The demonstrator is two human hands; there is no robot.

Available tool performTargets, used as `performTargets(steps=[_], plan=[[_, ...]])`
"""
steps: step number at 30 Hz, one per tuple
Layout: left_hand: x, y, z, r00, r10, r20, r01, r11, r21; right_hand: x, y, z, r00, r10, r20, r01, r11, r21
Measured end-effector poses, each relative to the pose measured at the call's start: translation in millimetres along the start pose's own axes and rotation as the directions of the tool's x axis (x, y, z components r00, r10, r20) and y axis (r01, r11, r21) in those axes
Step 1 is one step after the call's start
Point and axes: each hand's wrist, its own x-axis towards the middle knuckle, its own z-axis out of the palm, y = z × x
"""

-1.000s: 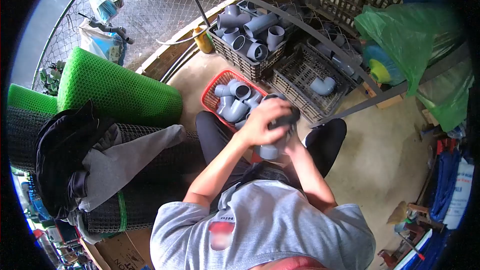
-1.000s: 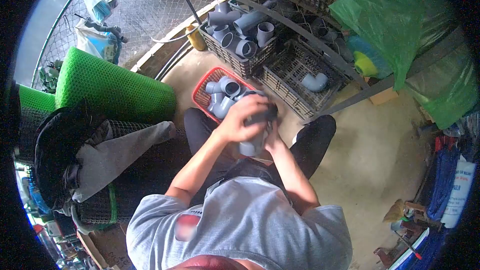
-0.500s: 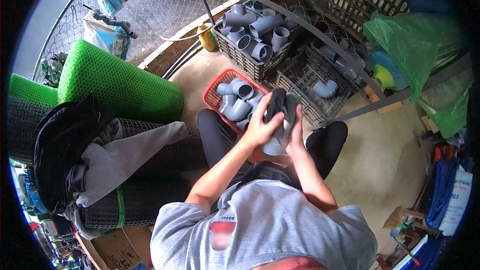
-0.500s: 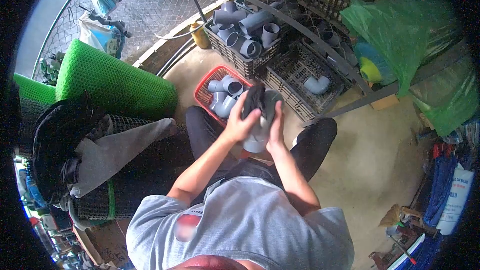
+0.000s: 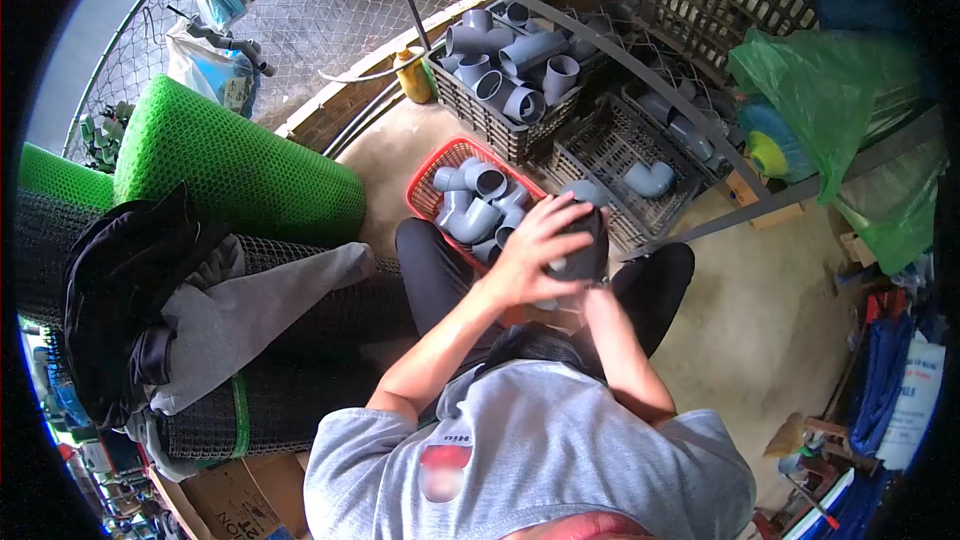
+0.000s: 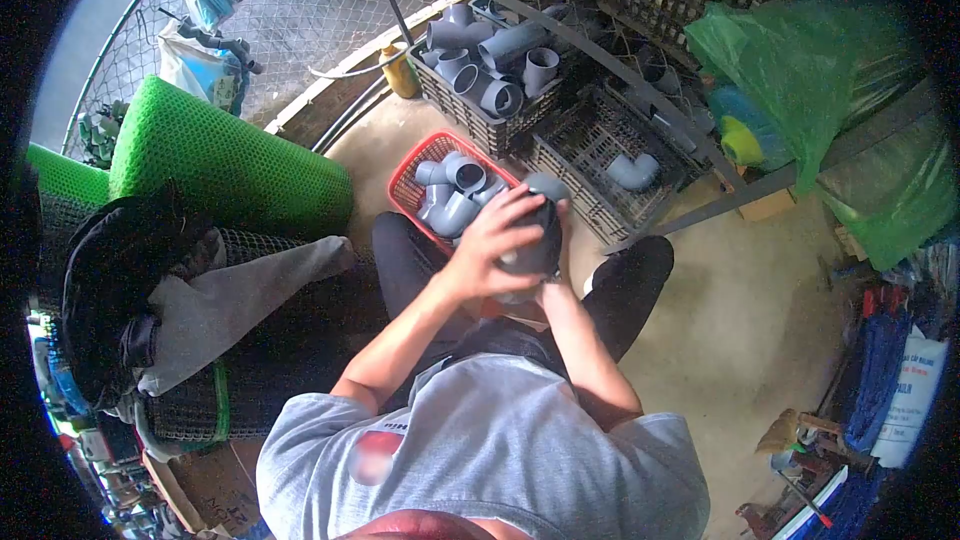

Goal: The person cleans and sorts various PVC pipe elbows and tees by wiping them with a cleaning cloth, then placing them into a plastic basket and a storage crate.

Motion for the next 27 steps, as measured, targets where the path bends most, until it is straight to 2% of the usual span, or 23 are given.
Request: performTargets(steps=[1, 2, 3, 4, 5, 6, 7, 8, 9, 10, 11, 12, 13, 15, 16, 17, 19, 20, 21, 23, 24, 25, 27], plan=[[10, -1, -7, 0.999, -0.047, 0.025, 0.048, 0.997, -0.057, -6, 16, 8, 0.965, -0.200, -0.172, 0.145, 0.946, -0.289], [13, -5, -9, 0.991, -0.122, -0.059, 0.107, 0.972, -0.209, -13, 9, 6, 0.971, -0.210, -0.116, 0.131, 0.870, -0.475], [18, -7, -16, 0.972, -0.192, -0.136, 0.155, 0.958, -0.243, -13, 3, 6, 0.955, -0.225, -0.192, 0.119, 0.887, -0.447], [18, -5, -20, 0.875, -0.462, -0.144, 0.368, 0.828, -0.423, -22, -15, 26, 0.955, -0.270, -0.124, 0.177, 0.851, -0.495], [18, -4, -23, 0.712, -0.695, -0.098, 0.523, 0.619, -0.586, -33, -36, 50, 0.949, -0.310, -0.053, 0.235, 0.811, -0.536], [9, -20, -16, 0.640, -0.767, -0.043, 0.448, 0.418, -0.790, -40, -50, 64, 0.964, -0.264, -0.019, 0.238, 0.900, -0.366], [2, -25, -6, 0.590, -0.807, -0.034, 0.405, 0.331, -0.852, -36, -53, 63, 0.963, -0.239, -0.127, 0.187, 0.927, -0.325], [1, -11, -1, 0.589, -0.803, -0.087, 0.484, 0.437, -0.758, -29, -57, 38, 0.995, -0.018, -0.094, 0.004, 0.989, -0.151], [-2, 5, 5, 0.597, -0.790, -0.139, 0.552, 0.530, -0.644, -21, -60, 14, 0.981, 0.192, -0.021, -0.191, 0.981, 0.017], [-4, 7, 10, 0.833, -0.477, -0.280, 0.398, 0.868, -0.297, -20, -65, 25, 0.985, 0.160, 0.071, -0.166, 0.982, 0.088], [-4, 4, 11, 0.962, -0.098, -0.254, 0.081, 0.994, -0.077, -23, -71, 26, 0.957, 0.201, 0.210, -0.232, 0.963, 0.137], [-12, 9, 11, 0.998, -0.049, -0.050, 0.051, 0.998, 0.033, -27, -63, 18, 0.978, 0.208, 0.024, -0.209, 0.977, 0.043], [-11, 19, 5, 0.987, -0.019, 0.157, -0.004, 0.990, 0.139, -30, -53, 9, 0.970, 0.189, -0.155, -0.200, 0.978, -0.059], [-8, 20, 4, 0.978, 0.004, 0.209, -0.030, 0.992, 0.123, -24, -30, -24, 0.967, 0.152, 0.206, -0.141, 0.988, -0.067], [-1, 18, -4, 0.973, 0.012, 0.229, -0.035, 0.995, 0.098, -19, -12, -41, 0.982, 0.037, 0.183, 0.016, 0.960, -0.280], [3, 13, -12, 0.973, 0.000, 0.233, -0.019, 0.997, 0.080, -20, -14, -28, 0.977, 0.068, 0.203, -0.035, 0.986, -0.163], [5, -8, -11, 0.998, -0.066, 0.008, 0.065, 0.997, 0.036, -22, -19, 2, 0.962, 0.132, 0.240, -0.152, 0.986, 0.070], [-7, -20, 1, 0.953, -0.279, -0.116, 0.267, 0.957, -0.111, -26, -27, 25, 0.992, 0.037, 0.124, -0.034, 0.999, -0.020], [-8, -22, 7, 0.836, -0.517, -0.183, 0.469, 0.847, -0.252, -28, -31, 39, 0.997, -0.073, 0.013, 0.074, 0.990, -0.120], [-4, -9, 13, 0.655, -0.752, -0.079, 0.549, 0.545, -0.634, -17, -37, 36, 0.971, -0.231, -0.054, 0.217, 0.957, -0.195], [-12, -3, 22, 0.656, -0.748, -0.098, 0.557, 0.568, -0.606, -12, -41, 36, 0.952, -0.284, -0.112, 0.263, 0.950, -0.168], [-24, 2, 35, 0.651, -0.754, -0.086, 0.520, 0.525, -0.674, -9, -45, 36, 0.927, -0.333, -0.172, 0.311, 0.939, -0.144], [-33, 31, 45, 0.787, -0.592, -0.176, 0.451, 0.746, -0.490, -8, -57, 38, 0.895, -0.316, -0.316, 0.273, 0.946, -0.174]])
